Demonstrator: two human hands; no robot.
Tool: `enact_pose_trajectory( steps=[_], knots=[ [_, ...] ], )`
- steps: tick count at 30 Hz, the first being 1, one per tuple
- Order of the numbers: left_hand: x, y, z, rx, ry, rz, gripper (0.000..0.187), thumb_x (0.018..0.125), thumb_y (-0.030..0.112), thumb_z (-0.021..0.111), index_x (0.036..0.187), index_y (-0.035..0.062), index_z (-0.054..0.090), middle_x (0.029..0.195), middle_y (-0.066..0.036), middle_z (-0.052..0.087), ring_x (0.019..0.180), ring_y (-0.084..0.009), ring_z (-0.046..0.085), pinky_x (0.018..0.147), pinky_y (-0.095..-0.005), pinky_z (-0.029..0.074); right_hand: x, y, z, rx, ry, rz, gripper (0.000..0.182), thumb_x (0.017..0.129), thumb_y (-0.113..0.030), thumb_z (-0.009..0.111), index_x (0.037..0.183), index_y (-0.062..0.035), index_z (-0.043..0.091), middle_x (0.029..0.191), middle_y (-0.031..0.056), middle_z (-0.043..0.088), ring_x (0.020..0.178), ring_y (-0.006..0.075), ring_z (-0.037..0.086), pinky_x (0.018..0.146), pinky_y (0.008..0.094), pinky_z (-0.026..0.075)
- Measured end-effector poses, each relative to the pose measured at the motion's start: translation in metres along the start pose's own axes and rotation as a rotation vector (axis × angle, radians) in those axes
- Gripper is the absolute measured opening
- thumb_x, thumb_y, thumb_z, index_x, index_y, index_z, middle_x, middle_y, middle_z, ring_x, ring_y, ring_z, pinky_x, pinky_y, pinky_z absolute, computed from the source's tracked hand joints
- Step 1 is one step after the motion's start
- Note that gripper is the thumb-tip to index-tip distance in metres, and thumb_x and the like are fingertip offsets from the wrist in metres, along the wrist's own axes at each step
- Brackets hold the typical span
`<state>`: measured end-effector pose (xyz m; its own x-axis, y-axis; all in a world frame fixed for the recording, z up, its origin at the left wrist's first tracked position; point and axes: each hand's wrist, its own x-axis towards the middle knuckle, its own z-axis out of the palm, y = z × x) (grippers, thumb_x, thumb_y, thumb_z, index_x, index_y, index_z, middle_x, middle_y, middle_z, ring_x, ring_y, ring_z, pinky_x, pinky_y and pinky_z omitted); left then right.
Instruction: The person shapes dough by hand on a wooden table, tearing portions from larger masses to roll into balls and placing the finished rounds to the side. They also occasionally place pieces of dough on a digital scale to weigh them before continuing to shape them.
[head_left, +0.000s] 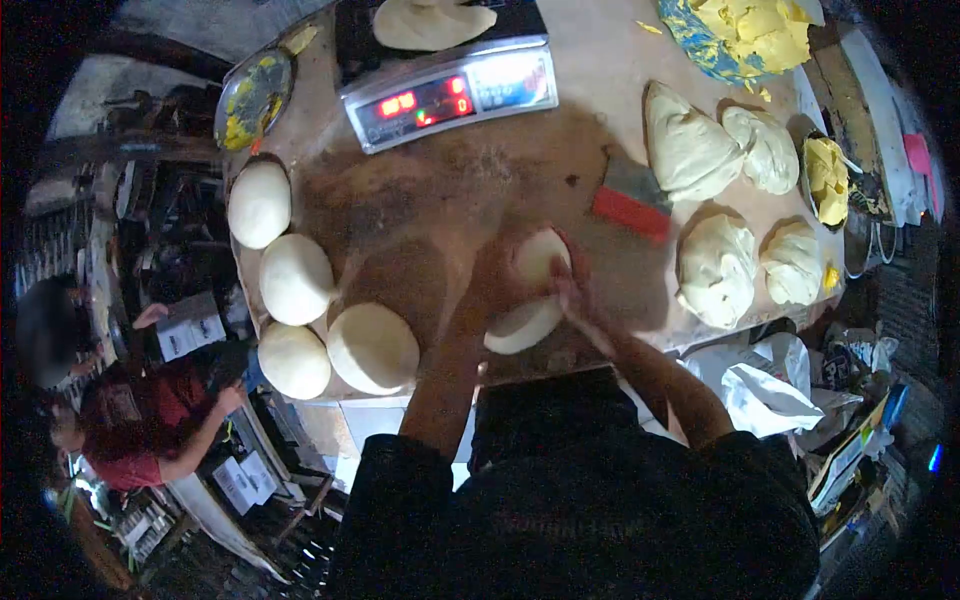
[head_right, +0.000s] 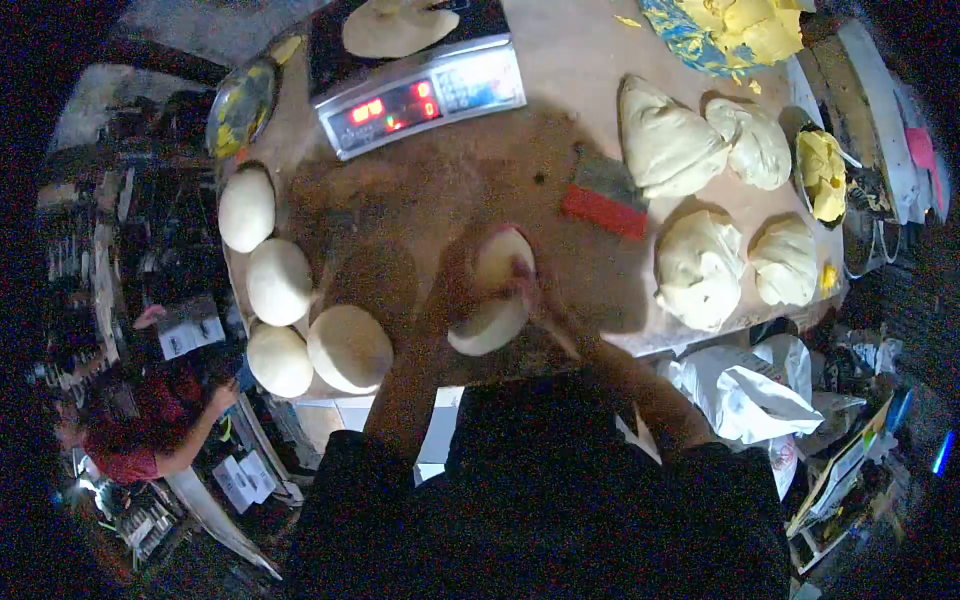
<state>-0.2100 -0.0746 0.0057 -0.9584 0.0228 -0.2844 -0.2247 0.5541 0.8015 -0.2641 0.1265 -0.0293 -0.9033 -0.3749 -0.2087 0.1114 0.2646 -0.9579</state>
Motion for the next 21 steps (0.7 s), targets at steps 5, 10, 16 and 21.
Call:
enact_pose_trajectory(
  steps=[5, 10, 16, 21],
  knots=[
    [-0.052, 0.006, 0.012, -0.167, 0.173, -0.168, 0.093, 0.054, 0.054, 0.091, 0.127, 0.0086, 0.056, 0.125, -0.017, 0.06, 0.114, -0.035, 0.059, 0.098, -0.0485, 0.046, -0.018, -0.039, 0.001, -0.233, -0.458, 0.351, 0.053, 0.093, -0.045, 0.063, 0.124, -0.0026, 0.06, 0.117, 0.0173, 0.065, 0.109, 0.0257, 0.061, 0.095, 0.0394, 0.048],
    [-0.142, -0.025, 0.056, -0.1, 0.397, -0.031, 0.101, 0.057, 0.052, 0.09, 0.137, 0.0065, 0.047, 0.13, -0.017, 0.057, 0.119, -0.0362, 0.055, 0.102, -0.0484, 0.044, -0.074, -0.032, 0.032, -0.424, -0.614, -0.021, 0.054, 0.091, -0.048, 0.064, 0.123, -0.0047, 0.062, 0.122, 0.0198, 0.064, 0.115, 0.0311, 0.06, 0.099, 0.0453, 0.045],
    [-0.109, -0.031, 0.019, 0.012, 0.369, -0.087, 0.113, 0.065, 0.065, 0.078, 0.151, 0.0119, 0.028, 0.142, -0.021, 0.045, 0.134, -0.039, 0.04, 0.11, -0.0545, 0.031, 0.002, -0.04, 0.051, -0.141, -0.54, 0.097, 0.063, 0.087, -0.052, 0.067, 0.13, -0.0082, 0.058, 0.138, 0.0194, 0.053, 0.13, 0.0355, 0.047, 0.11, 0.0483, 0.035],
    [-0.143, -0.038, 0.052, -0.339, 0.341, 0.045, 0.085, 0.065, 0.051, 0.086, 0.131, 0.0074, 0.052, 0.13, -0.018, 0.058, 0.121, -0.0381, 0.054, 0.103, -0.048, 0.043, -0.061, -0.021, 0.062, -0.672, -0.582, -0.069, 0.059, 0.087, -0.053, 0.064, 0.132, -0.0146, 0.059, 0.14, 0.0143, 0.052, 0.132, 0.0343, 0.045, 0.112, 0.0477, 0.031]
  ],
)
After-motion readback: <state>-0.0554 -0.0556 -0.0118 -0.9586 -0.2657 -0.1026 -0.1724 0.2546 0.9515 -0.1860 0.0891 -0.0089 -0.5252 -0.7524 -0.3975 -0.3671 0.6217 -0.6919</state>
